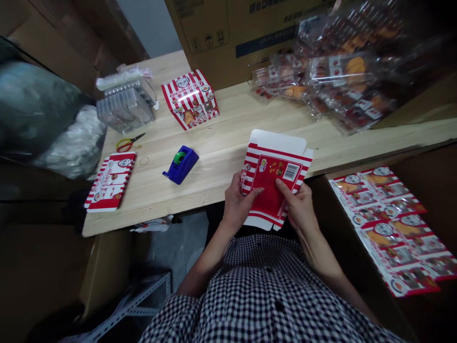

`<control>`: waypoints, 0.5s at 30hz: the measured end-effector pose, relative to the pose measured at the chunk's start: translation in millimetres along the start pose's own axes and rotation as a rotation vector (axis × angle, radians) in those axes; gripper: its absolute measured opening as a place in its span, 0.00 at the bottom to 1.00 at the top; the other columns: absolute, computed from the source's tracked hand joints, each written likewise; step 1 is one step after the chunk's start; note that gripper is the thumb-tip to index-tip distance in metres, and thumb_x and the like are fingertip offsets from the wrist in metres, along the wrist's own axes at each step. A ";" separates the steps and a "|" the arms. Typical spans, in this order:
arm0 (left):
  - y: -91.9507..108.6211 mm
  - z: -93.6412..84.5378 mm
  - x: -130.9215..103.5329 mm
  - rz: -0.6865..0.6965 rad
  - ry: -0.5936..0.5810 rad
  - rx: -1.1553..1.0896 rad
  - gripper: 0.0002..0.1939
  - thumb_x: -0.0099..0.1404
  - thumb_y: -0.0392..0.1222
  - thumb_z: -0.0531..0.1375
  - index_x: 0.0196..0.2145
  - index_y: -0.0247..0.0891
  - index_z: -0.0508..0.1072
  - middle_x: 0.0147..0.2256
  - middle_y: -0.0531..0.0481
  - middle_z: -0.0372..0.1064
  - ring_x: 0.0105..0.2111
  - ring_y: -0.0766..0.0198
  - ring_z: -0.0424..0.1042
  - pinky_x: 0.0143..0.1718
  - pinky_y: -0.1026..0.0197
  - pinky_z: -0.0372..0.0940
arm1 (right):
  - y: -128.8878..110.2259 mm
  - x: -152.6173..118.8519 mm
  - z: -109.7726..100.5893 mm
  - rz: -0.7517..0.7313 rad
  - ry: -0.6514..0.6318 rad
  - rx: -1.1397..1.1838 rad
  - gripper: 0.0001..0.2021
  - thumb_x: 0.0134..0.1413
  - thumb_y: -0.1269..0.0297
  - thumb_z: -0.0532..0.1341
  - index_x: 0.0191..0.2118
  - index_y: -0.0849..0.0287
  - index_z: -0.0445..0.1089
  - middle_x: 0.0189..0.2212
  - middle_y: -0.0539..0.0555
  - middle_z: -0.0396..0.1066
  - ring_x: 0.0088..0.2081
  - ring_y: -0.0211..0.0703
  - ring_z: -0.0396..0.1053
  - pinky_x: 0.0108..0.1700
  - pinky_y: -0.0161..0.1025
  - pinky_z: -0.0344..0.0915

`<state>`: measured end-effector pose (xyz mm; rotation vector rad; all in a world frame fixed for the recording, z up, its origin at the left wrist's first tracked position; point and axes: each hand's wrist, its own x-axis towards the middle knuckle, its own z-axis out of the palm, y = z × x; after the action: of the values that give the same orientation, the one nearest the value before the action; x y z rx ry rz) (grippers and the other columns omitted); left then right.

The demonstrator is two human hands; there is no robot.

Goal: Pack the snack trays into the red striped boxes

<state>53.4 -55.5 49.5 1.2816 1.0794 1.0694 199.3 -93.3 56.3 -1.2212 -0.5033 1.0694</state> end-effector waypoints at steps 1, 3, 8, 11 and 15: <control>0.1 -2.0 1.6 -0.006 -0.025 -0.026 0.27 0.59 0.44 0.69 0.54 0.41 0.68 0.50 0.44 0.75 0.46 0.55 0.76 0.52 0.47 0.71 | -2.8 -0.3 -2.4 0.045 -0.049 0.019 0.15 0.48 0.58 0.73 0.43 0.54 0.77 0.44 0.53 0.81 0.42 0.51 0.79 0.47 0.49 0.77; 0.7 -6.0 3.9 -0.017 -0.064 -0.071 0.27 0.60 0.44 0.68 0.55 0.41 0.68 0.51 0.43 0.75 0.47 0.54 0.76 0.52 0.46 0.70 | -7.9 0.0 -8.6 0.127 -0.164 0.038 0.17 0.49 0.58 0.73 0.46 0.53 0.77 0.45 0.54 0.80 0.43 0.52 0.79 0.47 0.49 0.77; 3.5 -17.8 4.7 -0.040 -0.125 -0.132 0.30 0.65 0.45 0.64 0.63 0.42 0.62 0.55 0.42 0.72 0.51 0.53 0.74 0.54 0.43 0.70 | -7.1 3.0 -19.8 0.128 -0.280 -0.009 0.18 0.51 0.55 0.72 0.47 0.54 0.76 0.47 0.55 0.79 0.46 0.53 0.78 0.51 0.52 0.75; 5.9 -24.3 2.4 -0.016 -0.067 -0.071 0.39 0.65 0.45 0.64 0.68 0.46 0.53 0.55 0.43 0.71 0.52 0.53 0.74 0.56 0.40 0.68 | 0.8 3.1 -16.5 0.025 -0.214 -0.054 0.18 0.53 0.54 0.70 0.48 0.52 0.75 0.48 0.53 0.79 0.47 0.52 0.77 0.52 0.52 0.74; 8.1 -21.3 -3.3 0.058 -0.053 0.045 0.41 0.59 0.44 0.69 0.66 0.49 0.58 0.62 0.44 0.64 0.59 0.49 0.67 0.61 0.40 0.63 | 8.2 0.1 -5.6 0.000 -0.146 -0.082 0.20 0.52 0.54 0.71 0.49 0.51 0.73 0.47 0.53 0.79 0.45 0.51 0.78 0.49 0.51 0.76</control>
<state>31.9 -54.8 57.6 1.3773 1.0374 1.0533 200.8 -96.3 46.9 -1.2195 -0.6649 1.1530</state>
